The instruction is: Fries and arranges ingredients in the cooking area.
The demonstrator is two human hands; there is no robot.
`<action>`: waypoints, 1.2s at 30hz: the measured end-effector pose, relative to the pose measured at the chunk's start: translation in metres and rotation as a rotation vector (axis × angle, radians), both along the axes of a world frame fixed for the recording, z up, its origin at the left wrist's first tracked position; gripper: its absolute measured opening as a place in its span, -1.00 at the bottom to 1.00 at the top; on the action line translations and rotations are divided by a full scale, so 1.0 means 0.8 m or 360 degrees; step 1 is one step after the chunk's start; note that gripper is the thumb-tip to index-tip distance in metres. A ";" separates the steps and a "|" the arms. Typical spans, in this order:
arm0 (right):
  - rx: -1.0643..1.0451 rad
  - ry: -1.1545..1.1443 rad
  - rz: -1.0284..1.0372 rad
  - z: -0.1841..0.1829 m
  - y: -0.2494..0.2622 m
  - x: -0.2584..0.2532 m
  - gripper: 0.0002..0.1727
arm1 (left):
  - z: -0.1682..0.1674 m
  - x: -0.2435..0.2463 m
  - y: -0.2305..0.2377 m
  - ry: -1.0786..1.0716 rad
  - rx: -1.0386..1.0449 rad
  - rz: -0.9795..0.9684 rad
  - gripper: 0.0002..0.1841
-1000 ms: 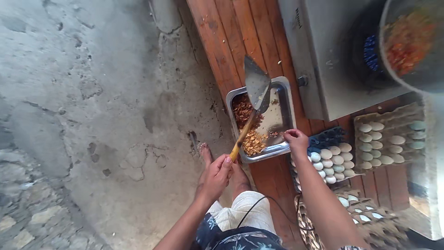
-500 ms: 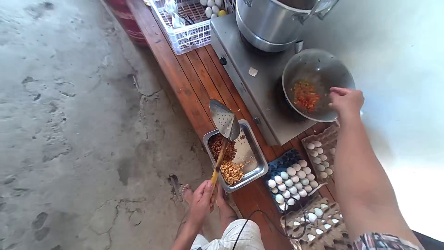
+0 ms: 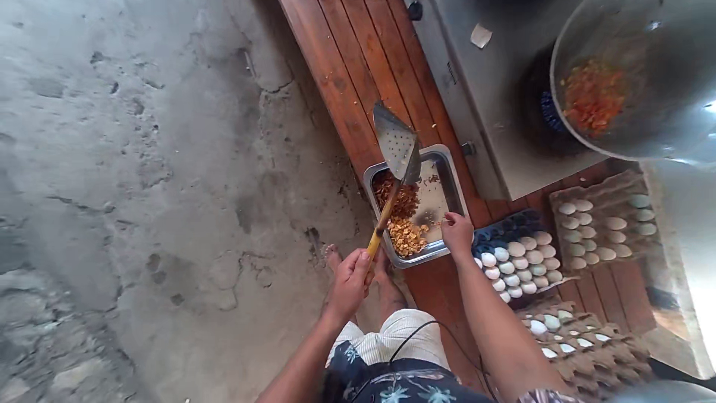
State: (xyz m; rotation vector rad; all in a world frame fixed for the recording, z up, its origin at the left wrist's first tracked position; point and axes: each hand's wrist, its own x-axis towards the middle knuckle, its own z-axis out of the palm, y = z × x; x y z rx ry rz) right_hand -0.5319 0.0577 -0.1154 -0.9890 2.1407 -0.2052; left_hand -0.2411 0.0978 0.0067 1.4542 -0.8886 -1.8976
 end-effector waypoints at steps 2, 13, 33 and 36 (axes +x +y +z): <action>0.0248 0.0178 0.0168 -0.033 0.003 0.007 -0.46 | -0.001 0.003 0.003 -0.0033 -0.0002 -0.0007 -0.62; -0.0149 0.0248 0.0315 -0.112 0.029 0.014 -0.68 | -0.004 0.009 0.012 -0.0042 0.0059 -0.0030 -0.64; -0.0418 -0.0691 -0.1149 -0.020 -0.009 -0.027 -0.85 | 0.013 0.009 0.001 -0.0046 0.0085 0.0008 -0.63; -0.0923 -0.1245 -0.1198 0.113 -0.014 -0.072 -0.86 | 0.017 0.006 -0.004 -0.0007 0.0064 0.0027 -0.62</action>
